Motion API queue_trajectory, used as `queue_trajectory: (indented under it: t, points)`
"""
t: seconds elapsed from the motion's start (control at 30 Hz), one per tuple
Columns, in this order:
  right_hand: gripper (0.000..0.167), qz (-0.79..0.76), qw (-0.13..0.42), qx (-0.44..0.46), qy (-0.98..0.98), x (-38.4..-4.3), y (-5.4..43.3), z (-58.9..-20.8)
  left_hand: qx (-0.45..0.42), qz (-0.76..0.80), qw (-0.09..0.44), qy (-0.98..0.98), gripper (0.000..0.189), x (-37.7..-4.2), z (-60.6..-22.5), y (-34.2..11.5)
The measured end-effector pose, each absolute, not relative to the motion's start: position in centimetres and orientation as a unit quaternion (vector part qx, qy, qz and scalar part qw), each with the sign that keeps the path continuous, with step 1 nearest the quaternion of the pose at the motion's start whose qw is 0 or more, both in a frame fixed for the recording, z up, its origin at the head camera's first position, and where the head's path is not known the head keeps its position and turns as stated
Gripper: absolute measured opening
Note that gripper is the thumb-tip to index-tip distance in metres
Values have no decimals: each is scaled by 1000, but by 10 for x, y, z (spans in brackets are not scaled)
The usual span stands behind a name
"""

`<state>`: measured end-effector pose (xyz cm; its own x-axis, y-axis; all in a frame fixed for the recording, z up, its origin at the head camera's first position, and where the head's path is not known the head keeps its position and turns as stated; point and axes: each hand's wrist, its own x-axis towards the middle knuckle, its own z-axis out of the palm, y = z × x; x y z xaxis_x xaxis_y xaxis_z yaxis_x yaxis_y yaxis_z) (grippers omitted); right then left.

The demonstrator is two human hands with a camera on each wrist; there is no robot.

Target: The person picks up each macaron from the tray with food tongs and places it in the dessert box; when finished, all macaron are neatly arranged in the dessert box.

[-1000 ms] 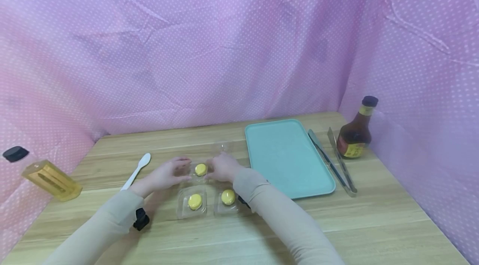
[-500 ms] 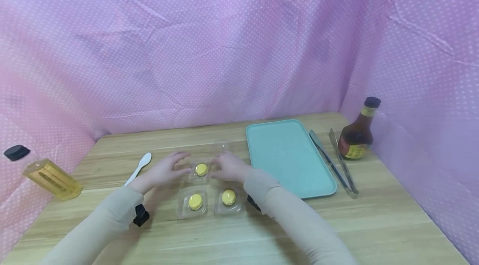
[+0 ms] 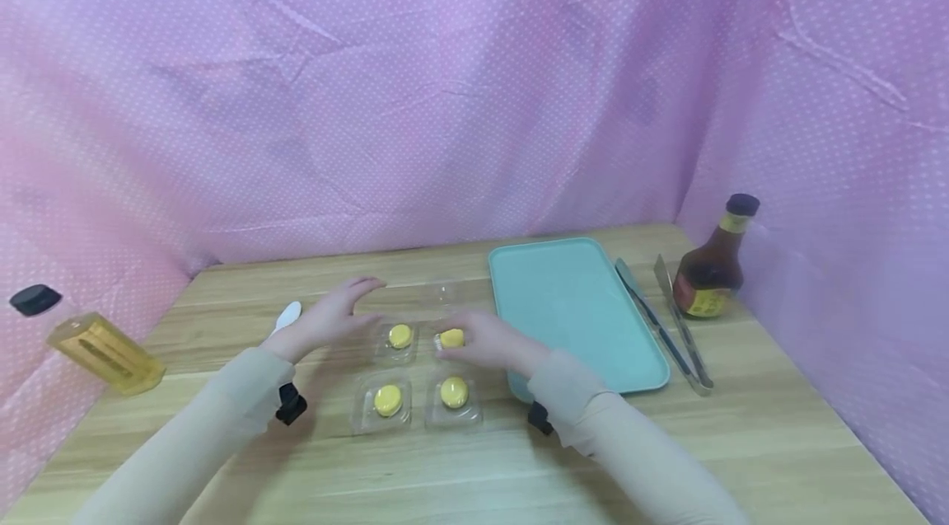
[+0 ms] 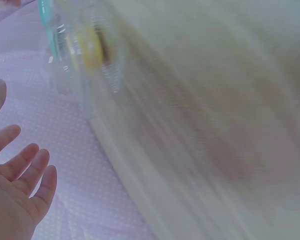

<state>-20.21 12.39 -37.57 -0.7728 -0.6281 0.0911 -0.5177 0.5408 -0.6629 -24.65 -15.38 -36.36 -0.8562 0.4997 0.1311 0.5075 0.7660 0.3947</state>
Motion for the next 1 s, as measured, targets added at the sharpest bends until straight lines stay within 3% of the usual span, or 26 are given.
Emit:
queue_trajectory:
  t: [0.53, 1.0]
  points:
    - [46, -397, 94, -303, 861, -180, 159, -385, -252, -163, -55, -952, 76, -286, -347, -106]
    - [44, -394, 115, -285, 866, -176, 166, -395, -257, -128, -130, -949, 81, -300, -365, -71]
